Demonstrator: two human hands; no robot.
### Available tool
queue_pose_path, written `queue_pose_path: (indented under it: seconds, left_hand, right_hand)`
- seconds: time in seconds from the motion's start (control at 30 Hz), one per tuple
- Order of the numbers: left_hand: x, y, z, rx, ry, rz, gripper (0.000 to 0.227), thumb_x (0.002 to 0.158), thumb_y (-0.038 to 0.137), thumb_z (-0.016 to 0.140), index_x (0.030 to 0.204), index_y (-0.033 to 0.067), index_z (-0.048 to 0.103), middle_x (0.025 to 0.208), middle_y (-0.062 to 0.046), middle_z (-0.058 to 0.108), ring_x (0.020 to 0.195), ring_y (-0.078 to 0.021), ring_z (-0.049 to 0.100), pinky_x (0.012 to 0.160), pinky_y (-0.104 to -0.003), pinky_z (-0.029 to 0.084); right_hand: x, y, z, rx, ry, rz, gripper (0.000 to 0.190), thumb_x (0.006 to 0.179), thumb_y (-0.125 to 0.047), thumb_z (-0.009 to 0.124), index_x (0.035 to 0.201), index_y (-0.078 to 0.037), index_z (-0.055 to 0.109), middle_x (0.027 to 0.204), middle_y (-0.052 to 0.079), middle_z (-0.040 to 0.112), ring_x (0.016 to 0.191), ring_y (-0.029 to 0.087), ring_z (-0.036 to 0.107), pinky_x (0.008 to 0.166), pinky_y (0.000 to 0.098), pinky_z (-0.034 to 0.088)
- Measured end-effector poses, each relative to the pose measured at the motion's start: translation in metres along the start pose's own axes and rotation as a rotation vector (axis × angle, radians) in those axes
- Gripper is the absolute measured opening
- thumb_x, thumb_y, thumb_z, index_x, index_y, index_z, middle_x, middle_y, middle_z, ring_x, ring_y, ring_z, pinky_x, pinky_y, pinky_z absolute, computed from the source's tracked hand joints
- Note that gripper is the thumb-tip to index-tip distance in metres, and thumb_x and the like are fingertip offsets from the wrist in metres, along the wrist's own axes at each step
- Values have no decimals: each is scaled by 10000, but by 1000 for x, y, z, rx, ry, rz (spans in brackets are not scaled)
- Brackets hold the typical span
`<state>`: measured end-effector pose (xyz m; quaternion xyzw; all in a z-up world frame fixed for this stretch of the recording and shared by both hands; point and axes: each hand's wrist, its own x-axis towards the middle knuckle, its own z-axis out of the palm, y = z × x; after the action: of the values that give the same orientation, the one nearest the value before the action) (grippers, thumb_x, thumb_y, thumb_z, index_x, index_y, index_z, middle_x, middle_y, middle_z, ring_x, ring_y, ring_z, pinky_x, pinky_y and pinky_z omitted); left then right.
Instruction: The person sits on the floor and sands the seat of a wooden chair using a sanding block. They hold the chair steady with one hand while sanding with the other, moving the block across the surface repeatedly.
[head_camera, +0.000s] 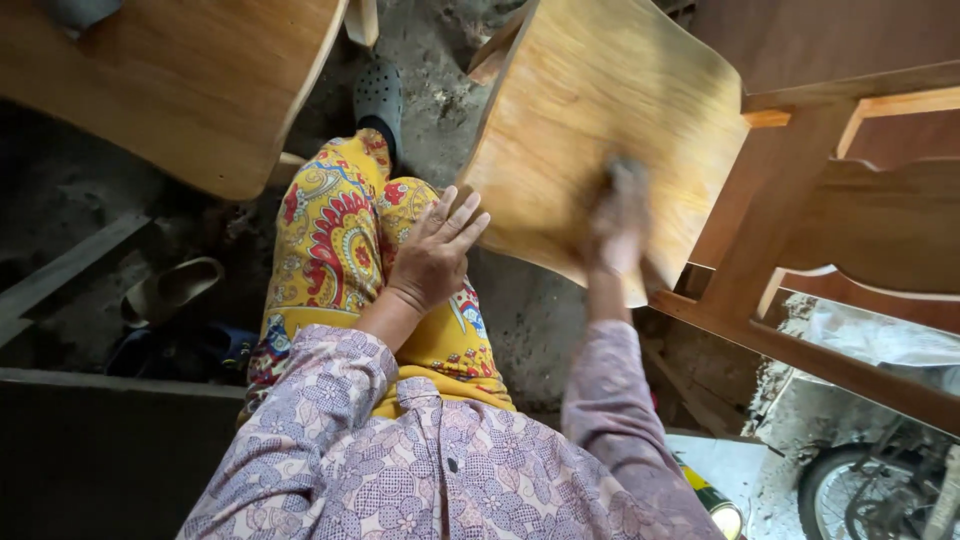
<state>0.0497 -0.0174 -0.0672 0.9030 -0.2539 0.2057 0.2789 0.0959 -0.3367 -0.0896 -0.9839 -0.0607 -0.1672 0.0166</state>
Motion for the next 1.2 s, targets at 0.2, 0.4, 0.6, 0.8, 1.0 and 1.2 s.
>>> queue_pose_path:
  seconds: [0.2, 0.4, 0.6, 0.8, 1.0, 1.2]
  left_hand:
    - [-2, -3, 7, 12, 37, 26, 643, 737, 113, 590, 1369, 197, 673, 1553, -68, 526, 1439, -344, 464, 1103, -462, 420]
    - [-3, 0, 6, 23, 58, 31, 675, 726, 115, 602, 1395, 194, 656, 1557, -79, 518, 1423, -361, 480, 1077, -484, 441]
    - [-7, 2, 0, 60, 29, 20, 658, 657, 165, 672, 1314, 149, 692, 1523, -78, 548, 1408, -360, 494, 1075, -499, 463]
    - [-14, 3, 8, 52, 87, 23, 633, 734, 125, 593, 1361, 165, 671, 1543, -86, 531, 1420, -363, 481, 1079, -516, 427]
    - [-18, 8, 3, 30, -21, 0, 718, 691, 121, 668, 1407, 132, 630, 1574, -104, 483, 1451, -381, 425, 1079, -551, 428]
    - [-17, 17, -3, 95, -106, -29, 736, 688, 111, 699, 1418, 91, 610, 1594, -139, 445, 1472, -409, 371, 1075, -582, 422]
  right_hand:
    - [-115, 108, 45, -170, 7, 597, 408, 1116, -291, 428, 1502, -220, 538, 1513, 38, 542, 1382, 262, 510, 1042, 488, 440]
    - [-31, -56, 20, -288, 26, 138, 388, 980, -145, 520, 1329, -25, 637, 1321, 261, 620, 1250, 417, 578, 1042, 511, 438]
    - [10, -161, -15, 312, 133, 145, 412, 979, -202, 637, 1386, -143, 643, 1475, 93, 574, 1372, 340, 514, 1155, 456, 402]
    - [-40, -85, -69, 445, 219, -2, 327, 1014, -82, 537, 1297, -54, 698, 1305, 180, 667, 1265, 399, 587, 1110, 486, 436]
    - [-149, 11, -17, 40, 240, 314, 352, 1024, -127, 512, 1307, -26, 696, 1317, 189, 679, 1257, 327, 621, 1118, 404, 432]
    - [-65, -166, -70, 579, 373, 498, 369, 1036, -74, 490, 1382, 24, 571, 1401, 172, 607, 1341, 270, 549, 1216, 367, 385]
